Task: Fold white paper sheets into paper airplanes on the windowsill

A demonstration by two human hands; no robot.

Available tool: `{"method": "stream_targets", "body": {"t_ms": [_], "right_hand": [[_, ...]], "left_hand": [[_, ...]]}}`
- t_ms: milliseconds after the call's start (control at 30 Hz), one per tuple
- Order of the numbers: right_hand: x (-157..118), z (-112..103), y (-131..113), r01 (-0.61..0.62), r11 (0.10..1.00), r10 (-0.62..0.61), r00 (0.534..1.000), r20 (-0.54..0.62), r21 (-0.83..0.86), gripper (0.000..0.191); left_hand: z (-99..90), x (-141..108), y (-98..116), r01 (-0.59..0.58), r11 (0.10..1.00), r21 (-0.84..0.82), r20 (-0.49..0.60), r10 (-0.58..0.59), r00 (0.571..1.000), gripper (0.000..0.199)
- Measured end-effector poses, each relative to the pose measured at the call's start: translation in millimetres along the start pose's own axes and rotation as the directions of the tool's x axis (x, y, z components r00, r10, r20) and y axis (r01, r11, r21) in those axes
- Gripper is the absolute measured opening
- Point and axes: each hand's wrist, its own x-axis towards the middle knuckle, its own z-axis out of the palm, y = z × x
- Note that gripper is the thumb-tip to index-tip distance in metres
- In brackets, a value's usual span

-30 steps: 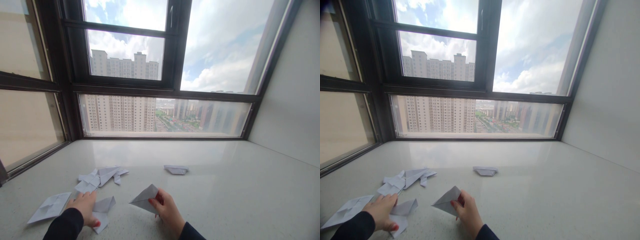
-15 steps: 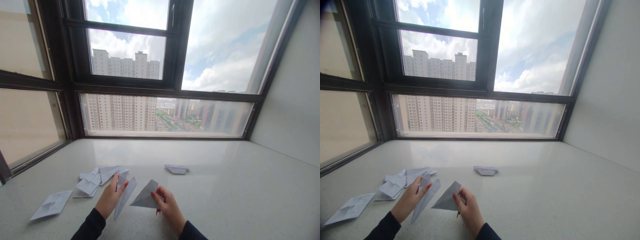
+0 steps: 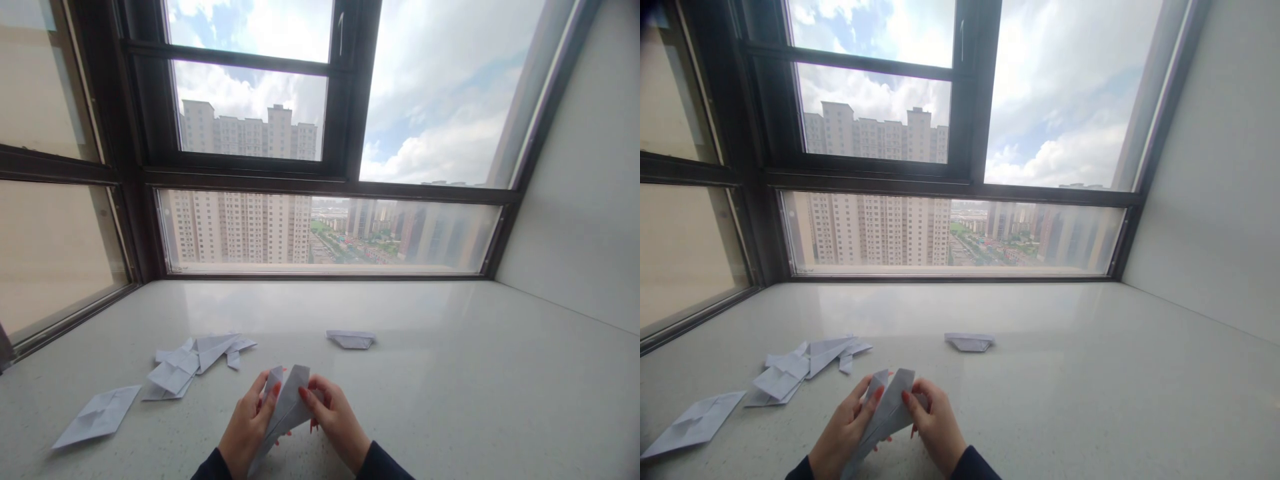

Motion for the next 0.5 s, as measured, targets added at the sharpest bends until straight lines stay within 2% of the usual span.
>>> {"method": "stream_targets", "body": {"t_ms": [200,367,500], "right_hand": [[2.1,-3.2,2.4,-0.034,0.999,0.032,0.997,-0.068,-0.037,0.046],[2.3,-5.6,1.5,-0.020,0.996,0.009,0.993,-0.118,-0.087,0.046],[2.7,-6.8,0.3,-0.037,0.994,0.023,0.991,-0.135,-0.101,0.045]], "left_hand": [[4.2,0.6,-5.8,0.012,0.988,-0.156,0.049,-0.004,0.999,0.067],[4.2,2.1,-5.4,0.076,0.959,-0.273,0.123,-0.044,0.991,0.050],[4.6,0.8,-4.6,0.086,0.935,-0.343,0.072,-0.065,0.995,0.048]]}}
